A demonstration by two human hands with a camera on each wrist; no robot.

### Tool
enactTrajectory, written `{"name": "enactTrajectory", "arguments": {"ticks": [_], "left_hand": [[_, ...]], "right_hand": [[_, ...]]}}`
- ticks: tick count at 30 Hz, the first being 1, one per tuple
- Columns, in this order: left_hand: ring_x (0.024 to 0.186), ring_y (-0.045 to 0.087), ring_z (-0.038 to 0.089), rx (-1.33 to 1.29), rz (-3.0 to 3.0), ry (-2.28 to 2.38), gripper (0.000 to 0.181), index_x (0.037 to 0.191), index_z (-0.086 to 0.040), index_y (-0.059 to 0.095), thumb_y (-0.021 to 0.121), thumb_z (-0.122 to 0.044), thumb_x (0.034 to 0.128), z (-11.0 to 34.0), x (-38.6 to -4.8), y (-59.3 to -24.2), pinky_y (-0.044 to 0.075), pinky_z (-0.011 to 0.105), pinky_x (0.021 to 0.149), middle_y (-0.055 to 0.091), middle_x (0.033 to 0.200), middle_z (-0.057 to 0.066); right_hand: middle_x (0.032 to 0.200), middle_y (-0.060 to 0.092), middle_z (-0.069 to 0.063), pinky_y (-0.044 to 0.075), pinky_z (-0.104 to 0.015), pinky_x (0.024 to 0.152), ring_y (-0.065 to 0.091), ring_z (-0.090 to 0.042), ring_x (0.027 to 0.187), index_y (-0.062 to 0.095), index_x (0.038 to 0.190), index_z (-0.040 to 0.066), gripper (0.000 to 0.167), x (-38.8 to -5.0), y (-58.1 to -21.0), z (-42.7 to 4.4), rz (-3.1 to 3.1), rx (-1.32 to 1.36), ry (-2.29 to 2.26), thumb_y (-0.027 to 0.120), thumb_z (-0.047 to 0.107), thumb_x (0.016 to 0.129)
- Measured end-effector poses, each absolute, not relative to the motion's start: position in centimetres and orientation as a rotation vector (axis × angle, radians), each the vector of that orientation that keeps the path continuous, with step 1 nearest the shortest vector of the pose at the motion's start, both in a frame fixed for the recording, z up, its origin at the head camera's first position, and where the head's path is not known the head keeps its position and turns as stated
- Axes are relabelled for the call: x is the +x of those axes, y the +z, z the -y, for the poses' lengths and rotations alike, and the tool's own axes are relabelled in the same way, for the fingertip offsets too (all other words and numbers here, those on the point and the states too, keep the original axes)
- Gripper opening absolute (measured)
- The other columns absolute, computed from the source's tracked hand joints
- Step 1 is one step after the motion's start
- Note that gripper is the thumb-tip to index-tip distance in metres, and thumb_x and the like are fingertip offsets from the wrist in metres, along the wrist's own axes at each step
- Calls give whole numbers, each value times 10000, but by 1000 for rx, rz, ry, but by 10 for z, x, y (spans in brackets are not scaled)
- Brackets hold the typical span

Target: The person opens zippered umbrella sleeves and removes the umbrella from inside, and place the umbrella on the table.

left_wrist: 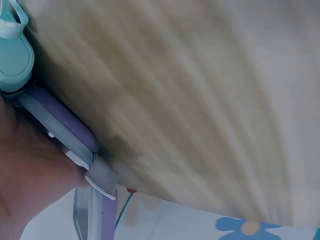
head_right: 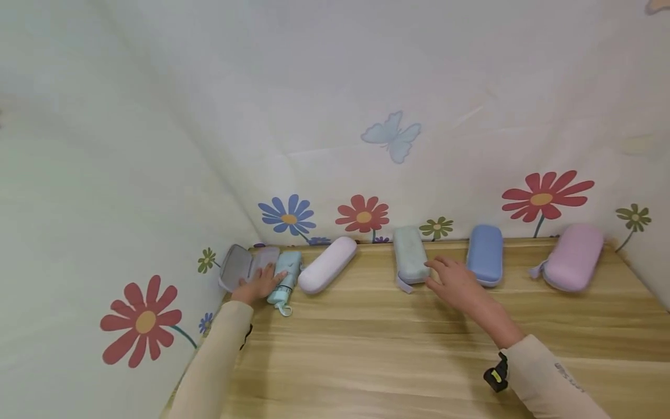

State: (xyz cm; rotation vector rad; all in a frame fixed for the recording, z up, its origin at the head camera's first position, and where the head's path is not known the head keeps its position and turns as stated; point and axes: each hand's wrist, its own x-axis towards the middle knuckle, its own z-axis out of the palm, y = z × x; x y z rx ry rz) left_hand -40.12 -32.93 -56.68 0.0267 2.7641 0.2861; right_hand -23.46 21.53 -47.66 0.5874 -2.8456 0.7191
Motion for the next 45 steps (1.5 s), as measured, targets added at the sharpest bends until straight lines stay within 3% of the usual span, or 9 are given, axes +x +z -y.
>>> {"name": "enactTrajectory", "arguments": {"ticks": [12, 18, 22, 28, 32, 35, 40, 45], "left_hand": [[1534, 60, 455, -54, -2777, 328, 913, 1633, -44, 101, 228, -705, 1017, 294, -379, -517, -76, 802, 1071, 73, 1699, 160], [1541, -36, 430, -46, -2843, 339, 947, 1633, -42, 36, 197, -728, 1001, 290, -389, -526, -128, 794, 1059, 25, 1696, 187], [1538, 111, 425, 9, -3011, 290, 725, 1613, -5, 125, 397, -426, 1089, 258, -365, -496, 72, 761, 1126, 180, 1664, 215], [1406, 412, 437, 271, -3161, 388, 577, 1524, 35, 348, 523, -224, 1038, 204, -344, -475, 311, 655, 1114, 453, 1500, 271], [1284, 535, 437, 402, -3130, 407, 547, 1475, 59, 424, 522, -215, 1012, 175, -337, -476, 421, 580, 1054, 551, 1401, 267], [1272, 532, 437, 380, -3096, 384, 568, 1485, 39, 418, 515, -273, 1021, 159, -335, -479, 449, 568, 1019, 540, 1423, 231], [1230, 518, 460, 233, -3103, 366, 574, 1434, 20, 429, 561, -356, 1022, 141, -334, -485, 435, 616, 983, 528, 1384, 227], [1245, 515, 508, 126, -3104, 326, 651, 1447, 54, 397, 583, -397, 1015, 129, -333, -489, 371, 693, 1024, 504, 1385, 282]], "right_hand": [[1377, 519, -359, 437, -659, 978, 530, -560, 1216, 594, 1345, -61, 447, -236, -475, -221, 2824, 528, 738, 626, 246, 1021], [1364, 526, -355, 449, -662, 952, 541, -566, 1191, 599, 1339, -58, 445, -234, -467, -221, 2831, 520, 717, 639, 243, 1014], [1360, 529, -346, 460, -663, 929, 545, -566, 1181, 601, 1341, -49, 450, -235, -468, -223, 2844, 509, 709, 645, 254, 1011], [1359, 528, -354, 463, -664, 924, 549, -570, 1171, 592, 1353, -55, 462, -237, -466, -224, 2847, 529, 681, 639, 254, 1013], [1348, 541, -355, 465, -652, 936, 555, -559, 1174, 591, 1355, -59, 453, -238, -462, -223, 2837, 550, 673, 635, 236, 1014], [1351, 535, -365, 465, -648, 942, 551, -556, 1185, 589, 1353, -66, 444, -238, -460, -223, 2832, 568, 671, 635, 213, 1010], [1376, 508, -384, 454, -656, 955, 531, -566, 1208, 584, 1357, -70, 446, -239, -458, -222, 2833, 582, 669, 634, 202, 1008], [1390, 497, -383, 433, -665, 978, 511, -567, 1233, 582, 1368, -59, 451, -237, -457, -222, 2839, 597, 685, 619, 223, 1019]]}}
